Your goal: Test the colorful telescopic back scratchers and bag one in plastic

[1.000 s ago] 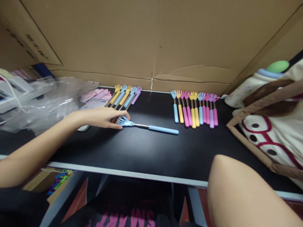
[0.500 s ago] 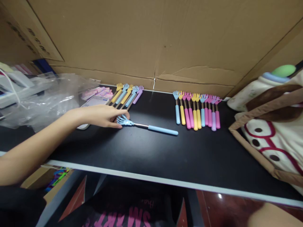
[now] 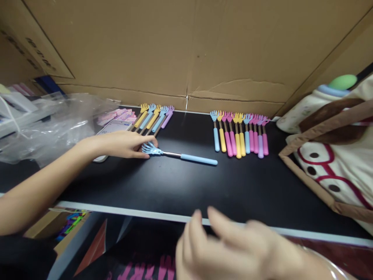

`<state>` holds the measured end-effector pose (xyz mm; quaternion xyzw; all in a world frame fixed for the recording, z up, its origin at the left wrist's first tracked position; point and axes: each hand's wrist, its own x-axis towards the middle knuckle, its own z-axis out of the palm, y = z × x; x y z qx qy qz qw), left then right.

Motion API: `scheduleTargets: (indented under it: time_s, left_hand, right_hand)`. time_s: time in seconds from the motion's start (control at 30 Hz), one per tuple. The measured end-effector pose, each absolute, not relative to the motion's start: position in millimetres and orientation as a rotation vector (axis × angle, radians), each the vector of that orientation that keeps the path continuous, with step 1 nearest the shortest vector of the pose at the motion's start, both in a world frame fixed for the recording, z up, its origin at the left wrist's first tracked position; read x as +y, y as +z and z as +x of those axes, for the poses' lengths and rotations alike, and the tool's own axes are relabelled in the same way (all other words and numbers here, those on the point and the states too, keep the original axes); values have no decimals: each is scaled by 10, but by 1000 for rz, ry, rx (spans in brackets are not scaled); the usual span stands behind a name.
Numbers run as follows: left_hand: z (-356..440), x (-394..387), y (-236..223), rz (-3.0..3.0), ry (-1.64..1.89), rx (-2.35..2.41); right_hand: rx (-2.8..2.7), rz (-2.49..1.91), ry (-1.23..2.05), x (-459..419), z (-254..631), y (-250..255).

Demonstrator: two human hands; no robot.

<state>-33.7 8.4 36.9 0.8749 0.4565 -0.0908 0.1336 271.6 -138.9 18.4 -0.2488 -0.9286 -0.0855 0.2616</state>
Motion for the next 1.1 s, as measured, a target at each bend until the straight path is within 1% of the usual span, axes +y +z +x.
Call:
scheduleTargets:
  time_s: [0.07, 0.13, 0.2, 0.3, 0.47, 0.53, 0.7, 0.97, 1.1]
  left_hand:
    - [-346, 93, 352, 2555, -265, 1327]
    - [-356, 104, 333, 2578, -271, 1331]
    - [-362, 111, 319, 2600, -268, 1330]
    - [-356, 107, 316, 2625, -253, 1332]
    - [-301, 67, 357, 2626, -247, 1321]
    - [-277, 53, 367, 2642, -236, 1321]
    - [-242, 42, 330, 2742, -188, 1308]
    - [-200, 39, 219, 2897, -166, 1322]
    - [-189, 39, 202, 2905, -126, 1301]
  right_hand:
    - [-2719, -369, -513, -961, 2679, 343]
    - [-2798, -472, -605, -541, 2652, 448]
    - [-2885, -649, -512, -212, 2642, 461]
    - [-2922, -825, -330, 59, 2653, 336]
    - [-2910, -898, -62, 130, 2695, 120]
    - [-2892, -921, -4, 120, 2713, 94]
    - [-2862, -940, 0, 123, 2739, 74]
    - [-2843, -1078, -104, 127, 2753, 30]
    - [-2849, -1118, -55, 90, 2748, 46]
